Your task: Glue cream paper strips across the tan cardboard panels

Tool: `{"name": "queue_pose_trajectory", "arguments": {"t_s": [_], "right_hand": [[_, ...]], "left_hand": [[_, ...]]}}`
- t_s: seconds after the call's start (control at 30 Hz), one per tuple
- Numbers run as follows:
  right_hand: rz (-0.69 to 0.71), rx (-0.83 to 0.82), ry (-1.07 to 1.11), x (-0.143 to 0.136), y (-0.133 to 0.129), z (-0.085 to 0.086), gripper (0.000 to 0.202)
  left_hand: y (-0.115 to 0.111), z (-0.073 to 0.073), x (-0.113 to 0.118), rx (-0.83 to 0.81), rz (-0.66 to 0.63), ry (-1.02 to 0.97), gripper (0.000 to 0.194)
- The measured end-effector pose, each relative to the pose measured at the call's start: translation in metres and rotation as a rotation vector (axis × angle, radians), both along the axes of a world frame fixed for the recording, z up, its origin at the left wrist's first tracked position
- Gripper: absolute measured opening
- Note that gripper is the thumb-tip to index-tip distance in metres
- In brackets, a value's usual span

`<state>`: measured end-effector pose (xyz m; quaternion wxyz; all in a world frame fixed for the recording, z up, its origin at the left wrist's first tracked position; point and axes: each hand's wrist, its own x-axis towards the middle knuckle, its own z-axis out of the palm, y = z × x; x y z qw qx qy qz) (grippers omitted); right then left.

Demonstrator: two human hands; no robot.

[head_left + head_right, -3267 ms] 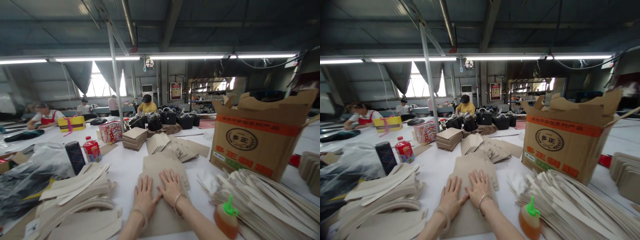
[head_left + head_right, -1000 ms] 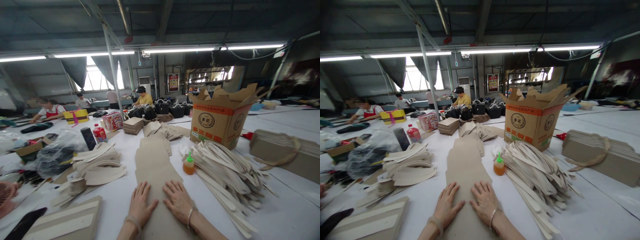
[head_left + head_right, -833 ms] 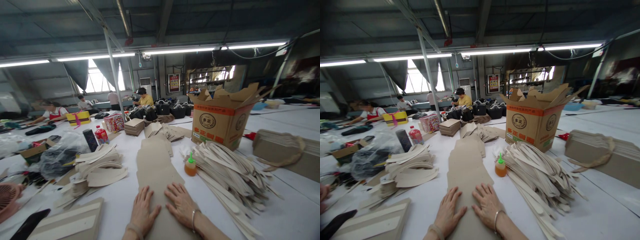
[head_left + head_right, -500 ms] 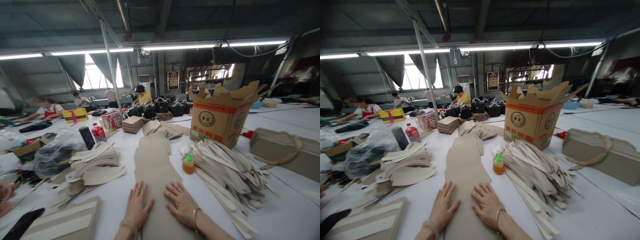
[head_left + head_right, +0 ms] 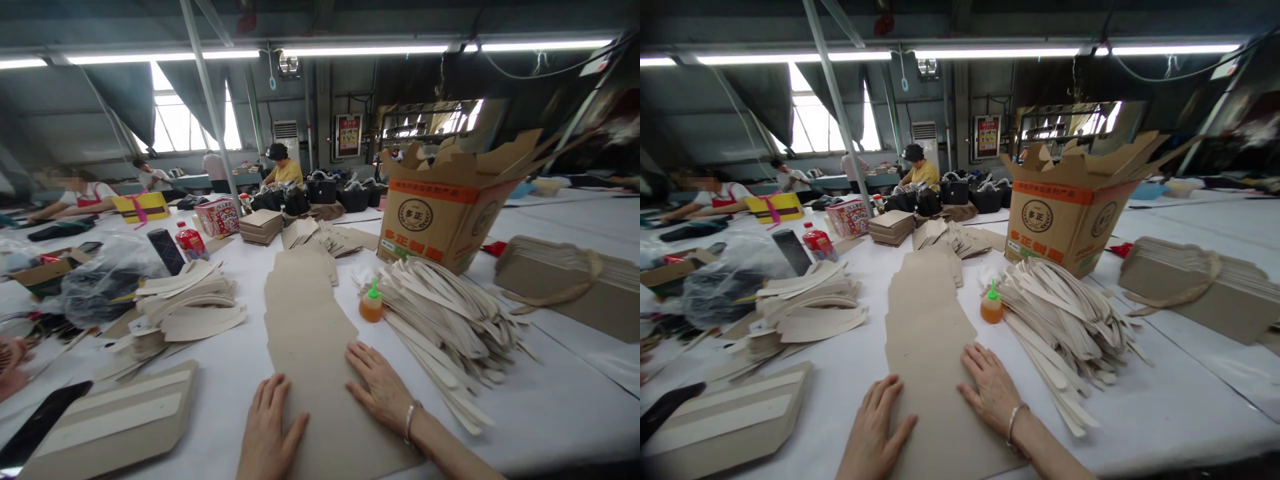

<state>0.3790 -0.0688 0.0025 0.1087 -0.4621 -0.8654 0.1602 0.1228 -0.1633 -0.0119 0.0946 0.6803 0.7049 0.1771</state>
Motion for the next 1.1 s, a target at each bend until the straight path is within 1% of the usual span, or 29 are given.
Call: {"name": "queue_pose_trajectory", "arguments": {"t_s": [0.13,0.27,0.37,0.43,0.5,0.57,0.63,0.7,0.77,0.87,0.93,1.0,1.1], "right_hand": [[0.034,0.014,0.028,0.008,0.009,-0.006,0.058],[0.091,0.026,0.055,0.012,0.021,-0.009,0.056],[0.108,0.020,0.070,0.012,0.027,-0.007,0.056],[0.094,0.016,0.079,0.014,0.028,-0.004,0.055],[0.046,0.020,0.086,0.018,0.026,0.000,0.058],[-0.033,0.024,0.095,0.025,0.018,0.005,0.064],[-0.091,0.008,0.097,0.034,0.004,0.010,0.069],[-0.089,-0.036,0.078,0.041,-0.013,0.014,0.072],[-0.031,-0.095,0.030,0.046,-0.028,0.018,0.076],[0.067,-0.143,-0.038,0.048,-0.042,0.025,0.087],[0.136,-0.142,-0.045,0.045,-0.046,0.029,0.092],[0.233,-0.155,-0.033,0.040,-0.048,0.032,0.095],[0.342,-0.187,-0.032,0.029,-0.051,0.033,0.092]], "left_hand": [[-0.007,0.002,0.011,0.010,0.006,-0.053,0.052],[-0.013,-0.004,0.023,0.033,0.010,-0.064,0.051],[-0.014,-0.006,0.028,0.041,0.021,-0.063,0.051],[-0.015,-0.006,0.028,0.041,0.036,-0.057,0.053],[-0.016,-0.007,0.025,0.051,0.046,-0.049,0.056],[-0.020,-0.008,0.019,0.078,0.038,-0.036,0.058],[-0.024,-0.011,0.012,0.093,-0.005,-0.013,0.058],[-0.028,-0.014,0.007,0.078,-0.060,0.013,0.060],[-0.029,-0.015,0.006,0.059,-0.089,0.030,0.060],[-0.029,-0.014,0.005,0.063,-0.082,0.025,0.059],[-0.029,-0.013,0.004,0.073,-0.074,-0.001,0.057],[-0.028,-0.013,0.002,0.083,-0.070,-0.045,0.054],[-0.028,-0.014,0.000,0.085,-0.054,-0.122,0.047]]}}
